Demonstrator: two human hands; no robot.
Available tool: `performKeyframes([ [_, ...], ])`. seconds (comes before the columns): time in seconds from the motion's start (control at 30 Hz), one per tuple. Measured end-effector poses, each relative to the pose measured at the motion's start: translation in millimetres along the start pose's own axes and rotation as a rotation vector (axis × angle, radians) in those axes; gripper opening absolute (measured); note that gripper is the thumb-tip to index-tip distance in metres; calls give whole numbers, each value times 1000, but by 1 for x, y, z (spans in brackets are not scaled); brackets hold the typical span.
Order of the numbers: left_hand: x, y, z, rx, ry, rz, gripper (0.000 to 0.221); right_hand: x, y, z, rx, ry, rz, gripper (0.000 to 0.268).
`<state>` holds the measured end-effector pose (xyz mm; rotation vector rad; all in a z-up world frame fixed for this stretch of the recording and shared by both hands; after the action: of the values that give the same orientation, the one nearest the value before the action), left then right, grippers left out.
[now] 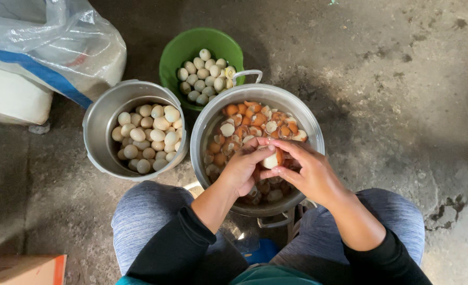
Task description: The person peels boiled eggs by hand, removing the shells and placing the peeled eggs into a metal bucket. The shells are discarded into a pot of water.
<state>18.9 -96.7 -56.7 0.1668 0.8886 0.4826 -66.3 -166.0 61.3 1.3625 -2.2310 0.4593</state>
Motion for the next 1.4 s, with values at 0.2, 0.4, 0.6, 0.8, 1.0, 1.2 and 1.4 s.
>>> performKeyframes([
  [0.2, 6, -1, -4, 34, 115, 40, 27, 2, 1, 14, -167, -31, -46, 58],
  [0.4, 8, -4, -19, 116, 161, 45, 55, 17, 2, -1, -82, 167, 68, 54],
  [0.6, 21, -9, -27, 197, 113, 93, 73, 34, 10, -7, -11, 86, 170, 45],
  [0.8, 28, -12, -17, 158, 80, 142, 72, 51, 17, -17, 113, 155, 217, 56],
  [1.0, 17, -4, -19, 121, -125, 62, 57, 7, -2, 48, -294, -342, 91, 45],
  [1.2, 2, 4, -1, -27, -341, -29, 38, -29, -8, 101, -586, -824, -91, 42],
  [1.4, -8, 33, 66, -401, -1366, 147, 42, -42, -14, 118, -662, -1106, -147, 46],
])
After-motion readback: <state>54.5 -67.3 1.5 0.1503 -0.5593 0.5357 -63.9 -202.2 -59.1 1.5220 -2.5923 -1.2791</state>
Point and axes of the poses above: each hand's wrist, its own y-axis away from the middle knuckle, its own x-axis out of the back of the hand, z = x × y, the point moved 9 cm from there along -y, towards the middle knuckle, and after that the axes turned 6 degrees about -x, right-handed, at the moved point
